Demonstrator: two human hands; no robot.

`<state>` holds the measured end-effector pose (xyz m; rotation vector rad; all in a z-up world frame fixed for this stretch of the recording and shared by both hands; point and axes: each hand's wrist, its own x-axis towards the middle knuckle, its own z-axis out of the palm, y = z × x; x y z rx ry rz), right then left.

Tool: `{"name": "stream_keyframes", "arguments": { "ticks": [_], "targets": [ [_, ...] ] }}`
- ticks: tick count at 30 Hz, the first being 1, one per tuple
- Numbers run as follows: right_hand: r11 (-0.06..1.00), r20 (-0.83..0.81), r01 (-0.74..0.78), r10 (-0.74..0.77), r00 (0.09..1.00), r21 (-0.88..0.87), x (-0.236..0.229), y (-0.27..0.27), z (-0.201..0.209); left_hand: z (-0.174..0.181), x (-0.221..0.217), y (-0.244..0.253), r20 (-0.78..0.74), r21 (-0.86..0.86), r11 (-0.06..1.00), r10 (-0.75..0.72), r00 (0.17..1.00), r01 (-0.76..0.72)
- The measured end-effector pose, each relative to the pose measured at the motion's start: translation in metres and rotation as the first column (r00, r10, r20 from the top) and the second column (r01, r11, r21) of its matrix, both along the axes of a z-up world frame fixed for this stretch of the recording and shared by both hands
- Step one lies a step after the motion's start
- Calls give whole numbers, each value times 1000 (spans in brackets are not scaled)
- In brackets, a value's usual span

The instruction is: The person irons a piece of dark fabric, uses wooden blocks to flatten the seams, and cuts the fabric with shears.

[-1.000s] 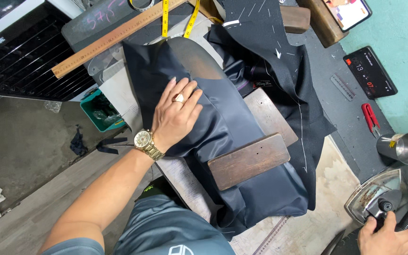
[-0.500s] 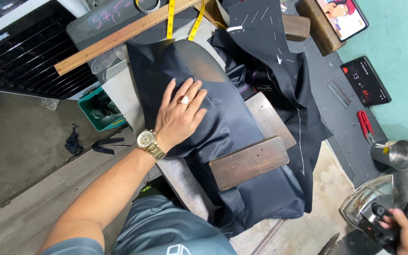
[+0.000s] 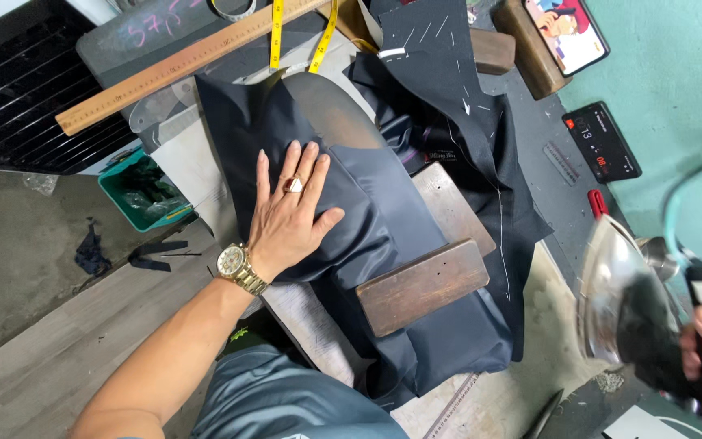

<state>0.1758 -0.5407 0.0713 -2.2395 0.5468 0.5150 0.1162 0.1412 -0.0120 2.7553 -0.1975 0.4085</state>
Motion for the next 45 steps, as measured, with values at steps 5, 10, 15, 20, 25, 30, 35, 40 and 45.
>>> {"name": "stream_keyframes", "arguments": {
  "ticks": [5,10,15,20,25,30,35,40,45],
  "targets": [
    [862,308,-449,505,806,-238,45,235,91,0,-1,8,-2,-21,1000,17,1000,-17],
    [521,-8,-699,799,601,-489,81,370,106,-5,-5,12,-33,-46,999,21,999,-23],
    [312,-65,-829,921,383,-464,96,432,83,-9,-7,12,-45,-68,997,36,998,-39],
    [290,6,-859,949,317,-421,93,456,65,-21,-5,13,60,-189,982,31,998,-19],
    [163,88,-761,986,139,-627,91,471,57,-34,-11,13,42,-271,962,57,997,-44],
    [152,107,-698,988,108,-699,98,505,48,-38,-10,11,62,-310,949,83,995,-60],
    [271,185,-710,962,199,-650,97,513,47,-35,-9,11,65,-297,953,80,995,-57],
    [261,101,-750,962,252,-607,99,492,52,-41,-11,11,58,-306,950,79,995,-57],
    [391,11,-750,890,456,-534,101,455,121,-40,-11,12,64,-310,950,64,996,-41]
  ]
}}
